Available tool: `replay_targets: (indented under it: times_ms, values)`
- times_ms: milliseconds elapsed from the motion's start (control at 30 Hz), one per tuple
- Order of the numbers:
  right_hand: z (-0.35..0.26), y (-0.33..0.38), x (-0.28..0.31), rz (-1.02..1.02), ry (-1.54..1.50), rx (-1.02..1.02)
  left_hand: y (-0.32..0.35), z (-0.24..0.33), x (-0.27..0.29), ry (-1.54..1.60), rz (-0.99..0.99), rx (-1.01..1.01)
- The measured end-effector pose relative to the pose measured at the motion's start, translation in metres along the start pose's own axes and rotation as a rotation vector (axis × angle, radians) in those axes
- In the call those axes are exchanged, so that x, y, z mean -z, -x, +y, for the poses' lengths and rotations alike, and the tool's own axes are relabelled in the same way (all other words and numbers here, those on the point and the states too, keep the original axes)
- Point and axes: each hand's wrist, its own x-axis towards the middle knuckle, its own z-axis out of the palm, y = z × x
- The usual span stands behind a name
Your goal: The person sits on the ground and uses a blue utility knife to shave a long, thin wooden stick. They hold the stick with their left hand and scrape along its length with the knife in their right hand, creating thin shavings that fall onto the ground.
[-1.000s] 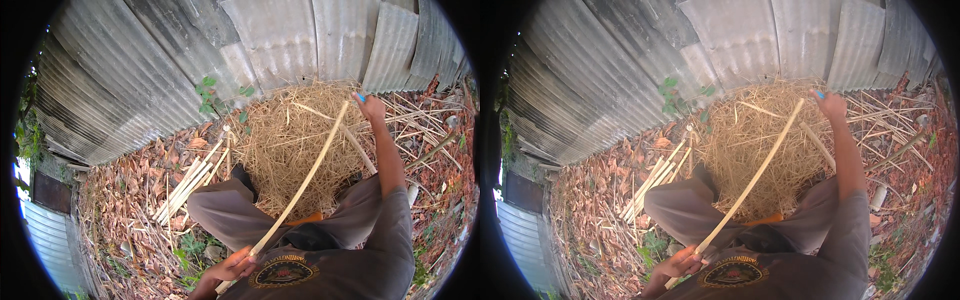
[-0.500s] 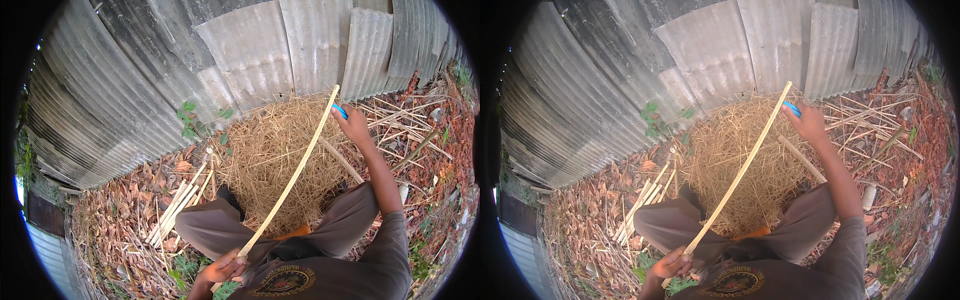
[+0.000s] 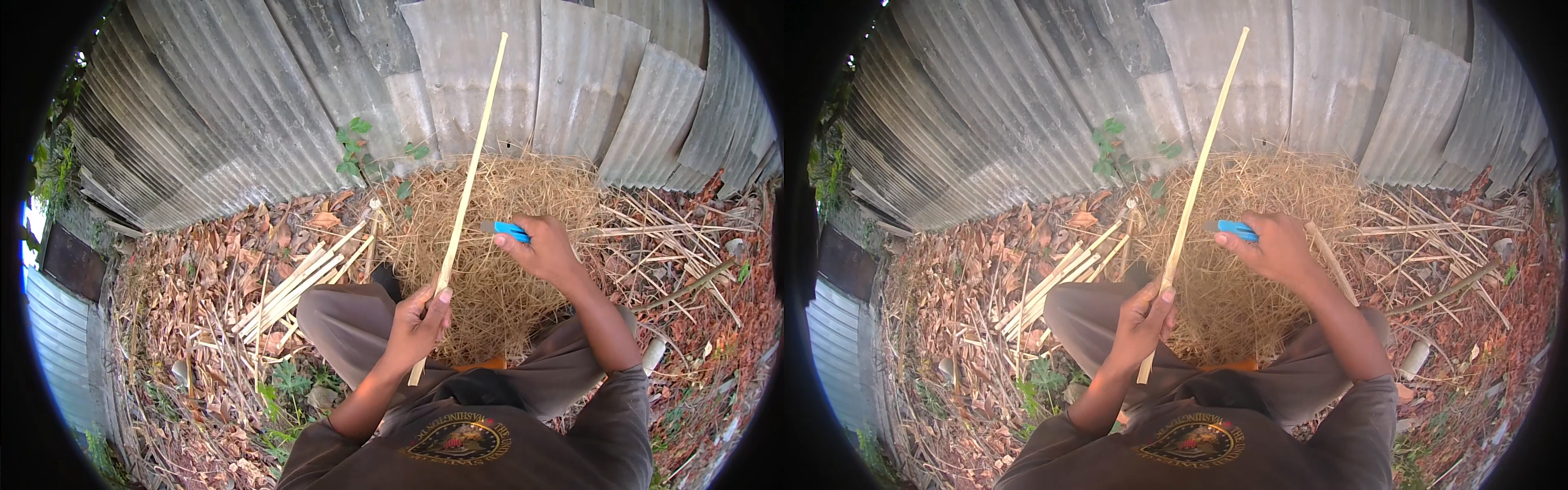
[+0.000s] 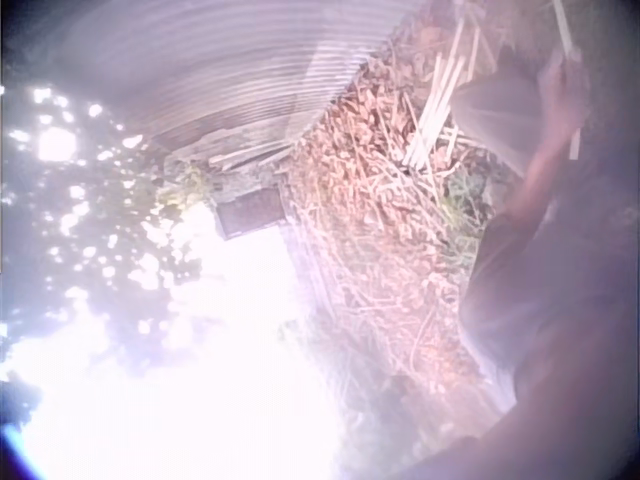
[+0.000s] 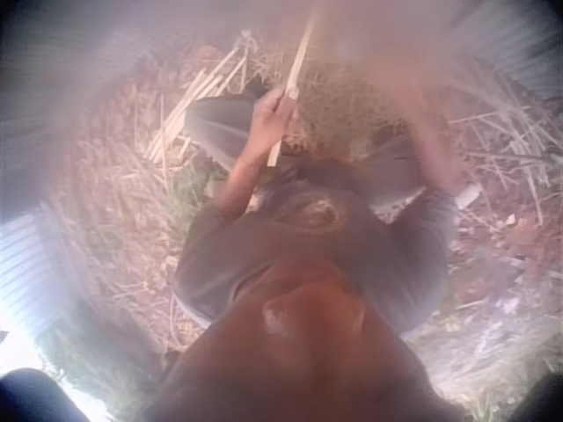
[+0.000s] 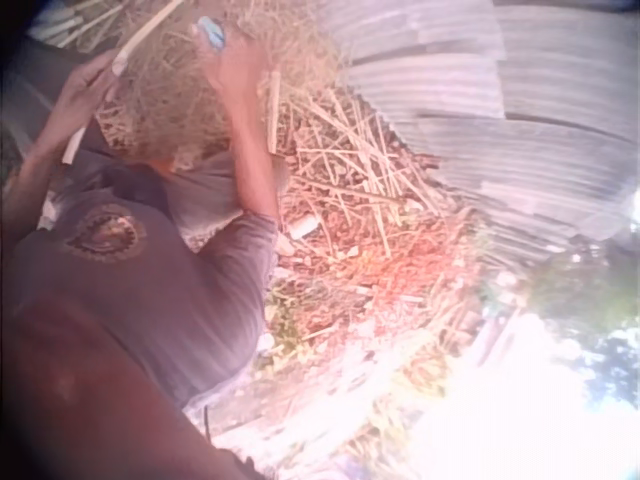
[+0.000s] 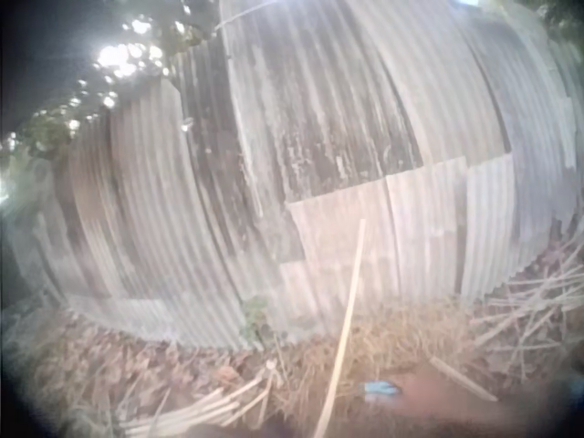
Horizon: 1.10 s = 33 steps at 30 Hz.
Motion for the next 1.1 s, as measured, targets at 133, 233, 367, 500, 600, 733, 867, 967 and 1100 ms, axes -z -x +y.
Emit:
replay_targets:
  times_ms: [133,233,367,500,600,733,867,967,1100]
  values:
    - [-0.003,0.009,-0.026,0.012,0.027,0.136,-0.014,-0.003,-0.017,0.054,0.001,-0.044]
    - [0.007,0.012,-0.040,-0.004,0.068,0.136,-0.017,-0.012,-0.022,-0.050,0.003,-0.091]
    - [0.020,0.008,-0.045,0.094,0.185,0.216,-0.016,-0.009,-0.027,-0.272,0.063,-0.178]
    - [0.028,0.000,-0.049,0.187,0.245,0.304,-0.016,-0.006,-0.024,-0.381,0.035,-0.173]
    - [0.032,-0.002,-0.053,0.195,0.260,0.329,-0.015,-0.008,-0.019,-0.312,0.005,-0.144]
    - [0.042,-0.008,-0.062,0.209,0.282,0.190,-0.012,-0.010,-0.015,-0.256,-0.001,-0.058]
    - [0.067,-0.026,-0.048,0.214,0.350,0.048,0.008,-0.019,-0.019,-0.171,-0.042,-0.097]
    - [0.058,-0.022,-0.050,0.210,0.355,-0.002,0.012,-0.017,-0.019,-0.188,-0.014,-0.151]
    - [0.022,0.002,-0.066,0.024,0.246,0.167,0.012,-0.022,-0.012,-0.252,0.029,-0.049]
